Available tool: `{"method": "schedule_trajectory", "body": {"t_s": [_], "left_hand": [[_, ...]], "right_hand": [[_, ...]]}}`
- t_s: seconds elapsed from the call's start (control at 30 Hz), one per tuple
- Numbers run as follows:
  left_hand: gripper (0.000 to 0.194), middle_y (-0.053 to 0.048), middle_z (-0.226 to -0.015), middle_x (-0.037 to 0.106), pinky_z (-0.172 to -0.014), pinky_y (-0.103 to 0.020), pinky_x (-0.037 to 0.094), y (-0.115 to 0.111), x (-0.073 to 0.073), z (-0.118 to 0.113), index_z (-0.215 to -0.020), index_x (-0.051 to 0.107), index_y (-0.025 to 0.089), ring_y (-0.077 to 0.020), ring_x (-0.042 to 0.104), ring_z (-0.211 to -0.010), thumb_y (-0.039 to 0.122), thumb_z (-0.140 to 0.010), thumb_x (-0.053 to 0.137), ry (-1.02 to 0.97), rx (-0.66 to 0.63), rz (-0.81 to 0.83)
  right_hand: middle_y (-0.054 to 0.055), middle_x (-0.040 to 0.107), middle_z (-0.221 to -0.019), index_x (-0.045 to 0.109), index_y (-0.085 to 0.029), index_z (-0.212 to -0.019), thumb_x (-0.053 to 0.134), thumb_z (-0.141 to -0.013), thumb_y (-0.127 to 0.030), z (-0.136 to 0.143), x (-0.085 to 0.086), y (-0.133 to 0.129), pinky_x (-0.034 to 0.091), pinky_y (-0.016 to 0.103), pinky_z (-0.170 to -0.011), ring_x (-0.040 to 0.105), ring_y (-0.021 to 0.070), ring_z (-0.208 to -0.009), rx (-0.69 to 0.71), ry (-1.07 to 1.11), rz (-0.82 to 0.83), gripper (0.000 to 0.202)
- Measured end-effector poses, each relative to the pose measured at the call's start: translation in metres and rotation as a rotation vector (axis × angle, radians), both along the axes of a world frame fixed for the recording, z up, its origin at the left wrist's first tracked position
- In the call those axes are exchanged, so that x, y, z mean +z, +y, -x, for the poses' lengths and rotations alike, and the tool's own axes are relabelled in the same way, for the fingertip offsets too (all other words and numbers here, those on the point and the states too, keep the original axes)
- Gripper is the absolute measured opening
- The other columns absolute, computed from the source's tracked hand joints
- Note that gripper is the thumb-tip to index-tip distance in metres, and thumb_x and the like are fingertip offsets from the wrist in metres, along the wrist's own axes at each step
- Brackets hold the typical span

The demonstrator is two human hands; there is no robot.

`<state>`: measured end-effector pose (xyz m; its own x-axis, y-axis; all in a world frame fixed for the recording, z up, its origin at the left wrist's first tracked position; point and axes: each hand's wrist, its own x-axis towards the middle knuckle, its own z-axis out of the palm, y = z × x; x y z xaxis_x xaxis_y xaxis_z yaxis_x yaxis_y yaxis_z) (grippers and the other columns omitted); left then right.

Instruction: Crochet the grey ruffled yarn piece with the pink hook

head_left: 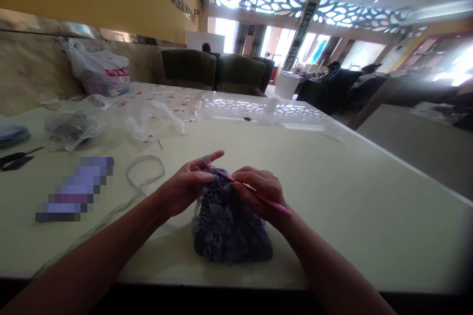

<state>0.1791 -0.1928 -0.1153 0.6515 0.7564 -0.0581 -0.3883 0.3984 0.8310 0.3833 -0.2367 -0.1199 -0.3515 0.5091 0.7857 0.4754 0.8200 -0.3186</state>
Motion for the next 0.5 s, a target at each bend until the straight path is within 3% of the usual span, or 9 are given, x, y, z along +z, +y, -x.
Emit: {"method": "schedule_trajectory", "body": {"t_s": [0.13,0.27,0.33,0.43,0.5], "left_hand": [[0.065,-0.006,-0.089,0.076,-0.080,-0.028,0.051,0.005,0.003,0.006,-0.132,0.060,0.017,-0.0194,0.070,-0.085,0.013,-0.069,0.075,0.034,0.034,-0.060],[0.062,-0.005,-0.087,0.075,-0.076,-0.025,0.049,0.005,0.002,0.005,-0.128,0.064,0.018,-0.0171,0.068,-0.080,0.018,-0.068,0.078,0.105,0.092,-0.135],[0.058,-0.004,-0.089,0.074,-0.078,-0.024,0.048,0.001,-0.001,0.002,-0.126,0.066,0.020,-0.0150,0.067,-0.080,0.018,-0.070,0.079,0.116,0.124,-0.176],[0.051,-0.003,-0.094,0.074,-0.086,-0.027,0.047,-0.005,-0.006,-0.004,-0.122,0.069,0.024,-0.0156,0.066,-0.088,0.019,-0.072,0.080,0.128,0.123,-0.222],[0.045,-0.006,-0.106,0.074,-0.093,-0.032,0.046,-0.005,-0.007,-0.005,-0.120,0.071,0.026,-0.0209,0.065,-0.102,0.025,-0.076,0.078,0.155,0.060,-0.284]], "right_hand": [[0.000,0.061,-0.064,0.062,-0.016,-0.074,0.053,-0.093,-0.017,-0.008,0.011,-0.004,0.039,0.021,-0.053,0.051,0.0085,-0.054,0.048,0.099,0.251,0.021],[0.002,0.066,-0.068,0.064,-0.016,-0.074,0.052,-0.093,-0.019,-0.011,0.011,-0.003,0.046,0.022,-0.057,0.060,0.0116,-0.061,0.106,0.254,0.493,0.023],[0.001,0.065,-0.068,0.064,-0.016,-0.076,0.054,-0.092,-0.021,-0.005,0.007,-0.003,0.046,0.021,-0.056,0.058,0.0112,-0.060,0.065,0.273,0.471,0.020],[-0.003,0.058,-0.061,0.061,-0.017,-0.076,0.056,-0.091,-0.022,0.007,0.000,-0.007,0.039,0.020,-0.051,0.048,0.0080,-0.052,-0.097,0.150,0.236,0.017],[-0.003,0.057,-0.060,0.060,-0.018,-0.076,0.057,-0.091,-0.021,0.013,-0.001,-0.011,0.038,0.020,-0.052,0.046,0.0072,-0.050,-0.188,0.116,0.114,0.016]]}}
